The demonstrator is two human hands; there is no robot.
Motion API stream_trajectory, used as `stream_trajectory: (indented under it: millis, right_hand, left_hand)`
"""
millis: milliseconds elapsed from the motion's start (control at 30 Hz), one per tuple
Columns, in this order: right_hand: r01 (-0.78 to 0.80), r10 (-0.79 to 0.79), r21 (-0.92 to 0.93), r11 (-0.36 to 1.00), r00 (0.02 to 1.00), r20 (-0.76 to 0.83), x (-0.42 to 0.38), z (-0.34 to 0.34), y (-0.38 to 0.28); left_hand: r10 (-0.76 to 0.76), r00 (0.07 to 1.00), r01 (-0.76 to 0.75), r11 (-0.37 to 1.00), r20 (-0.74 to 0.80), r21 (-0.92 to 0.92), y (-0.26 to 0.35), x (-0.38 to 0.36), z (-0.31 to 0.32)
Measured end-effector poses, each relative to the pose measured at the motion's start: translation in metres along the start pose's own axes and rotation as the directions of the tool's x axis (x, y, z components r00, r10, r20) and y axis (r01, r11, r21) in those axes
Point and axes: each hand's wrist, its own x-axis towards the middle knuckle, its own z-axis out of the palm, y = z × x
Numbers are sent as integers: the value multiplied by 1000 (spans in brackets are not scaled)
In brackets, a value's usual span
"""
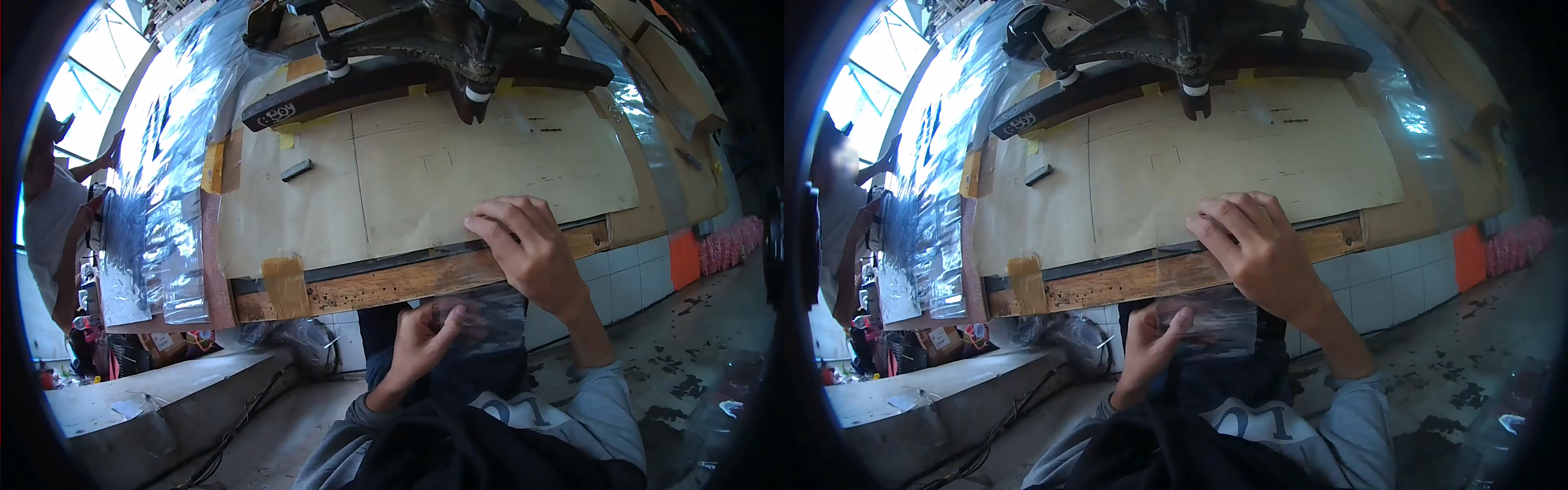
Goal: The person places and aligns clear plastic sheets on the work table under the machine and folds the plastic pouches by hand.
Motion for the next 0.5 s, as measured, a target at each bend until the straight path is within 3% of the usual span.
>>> stream_trajectory:
  millis: [33, 133, 200, 233, 300, 333, 400, 500]
  right_hand:
    - [-7, 7, 33, 999, 1000, 13, 1, 1, 2]
    - [-32, 28, 69, 997, 998, 53, 1, 0, 6]
    - [-43, 42, 12, 999, 995, 86, 3, -7, 4]
    - [-13, 19, -70, 997, 996, 87, 2, -9, 1]
    - [52, -31, -229, 972, 995, 96, -4, -15, -10]
    - [92, -72, -209, 974, 992, 101, -6, -19, -15]
    - [169, -151, -171, 971, 982, 112, -11, -28, -25]
    - [236, -208, -260, 936, 969, 132, -19, -36, -34]
  left_hand:
    - [8, 1000, -8, 999, -5, 35, 1, 0, 1]
    - [-27, 999, 24, 995, -22, -98, -3, -1, 1]
    - [23, 999, -18, 996, -48, 89, -6, -1, -1]
    - [50, 997, -39, 983, -58, 181, -8, 0, -2]
    - [27, 998, -23, 997, -57, 72, -10, 0, -2]
    - [14, 998, -14, 1000, -56, 15, -11, 0, -2]
    - [82, 994, -72, 990, -79, 118, -25, 0, -7]
    - [151, 984, -132, 975, -96, 180, -26, 0, -5]
